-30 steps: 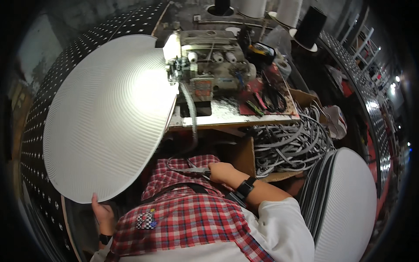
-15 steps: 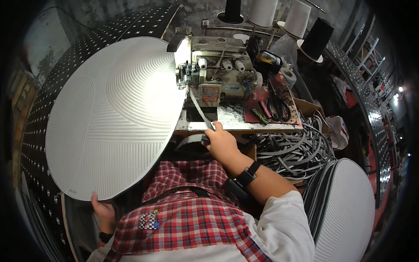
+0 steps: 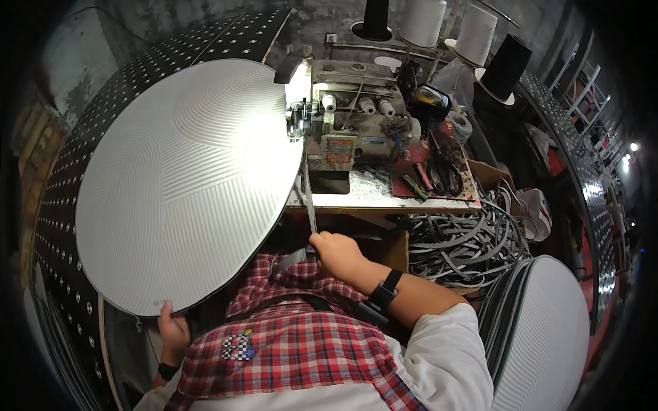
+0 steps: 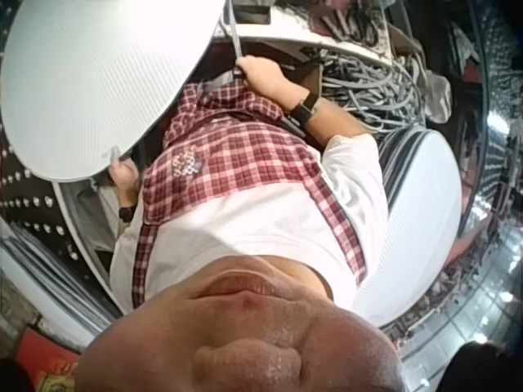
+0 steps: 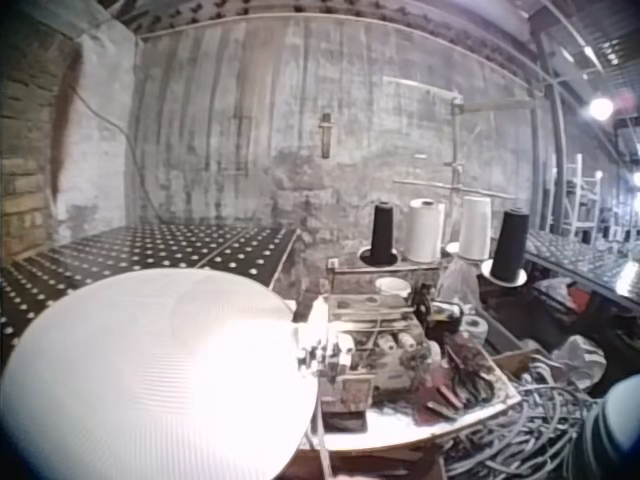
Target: Sewing and binding the edges of circular mesh components using an industrial sewing machine.
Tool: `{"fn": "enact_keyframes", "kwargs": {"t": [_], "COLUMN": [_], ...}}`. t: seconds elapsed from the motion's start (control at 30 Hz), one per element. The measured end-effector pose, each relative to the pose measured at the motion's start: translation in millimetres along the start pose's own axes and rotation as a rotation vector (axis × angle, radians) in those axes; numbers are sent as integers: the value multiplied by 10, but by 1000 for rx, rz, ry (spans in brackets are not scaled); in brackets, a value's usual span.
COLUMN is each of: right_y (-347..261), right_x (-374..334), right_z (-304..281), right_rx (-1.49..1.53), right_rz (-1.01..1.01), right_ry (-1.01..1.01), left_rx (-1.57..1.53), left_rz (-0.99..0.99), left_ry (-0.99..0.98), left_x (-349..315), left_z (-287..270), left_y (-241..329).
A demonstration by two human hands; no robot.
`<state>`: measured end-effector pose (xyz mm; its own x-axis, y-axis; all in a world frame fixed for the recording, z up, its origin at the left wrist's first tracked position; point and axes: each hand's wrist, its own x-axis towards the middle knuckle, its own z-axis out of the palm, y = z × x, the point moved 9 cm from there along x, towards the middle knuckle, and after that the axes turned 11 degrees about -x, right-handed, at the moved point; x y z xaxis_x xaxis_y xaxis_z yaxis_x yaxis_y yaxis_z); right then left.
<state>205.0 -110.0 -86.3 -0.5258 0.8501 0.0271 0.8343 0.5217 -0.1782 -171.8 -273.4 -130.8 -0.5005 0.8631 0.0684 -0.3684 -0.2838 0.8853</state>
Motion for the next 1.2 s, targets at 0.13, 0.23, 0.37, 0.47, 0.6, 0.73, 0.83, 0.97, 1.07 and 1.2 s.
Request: {"fn": "enact_keyframes", "kwargs": {"t": [0.13,0.23,0.37,0.47,0.6,0.73,0.83,0.97,1.07,1.2], "right_y": [-7,-10,-67,-82,-11,71,68,57,-13,-65], "right_x": [-115,-174,-269,-361,-346,-254,-147,79,257,455], "right_z": [152,226,394,481,380,248,128,-109,-262,-429], "right_rx": [-13,-36,-104,-97,-83,-155,-235,-292,-341,-359], "right_rz": [-7,-5,-44,-111,-68,-79,-201,-180,-200,-239], "right_ry": [-126,-234,-502,-587,-540,-512,-337,-97,14,232], "left_rx": [-45,-165,-150,77,-383,-163,-157,-117,-279,-338], "left_rz": [-42,-39,-188,-23,-10,-108,-183,-178,-225,-159], "left_ry": [-12,181,84,82,460,487,287,185,274,401], "left_x": [54,102,-14,21,300,267,226,158,164,286], "left_z": [206,4,193,-237,-106,-263,-10,198,-9,84], "left_y": [187,234,-15,110,619,407,266,148,73,273]}}
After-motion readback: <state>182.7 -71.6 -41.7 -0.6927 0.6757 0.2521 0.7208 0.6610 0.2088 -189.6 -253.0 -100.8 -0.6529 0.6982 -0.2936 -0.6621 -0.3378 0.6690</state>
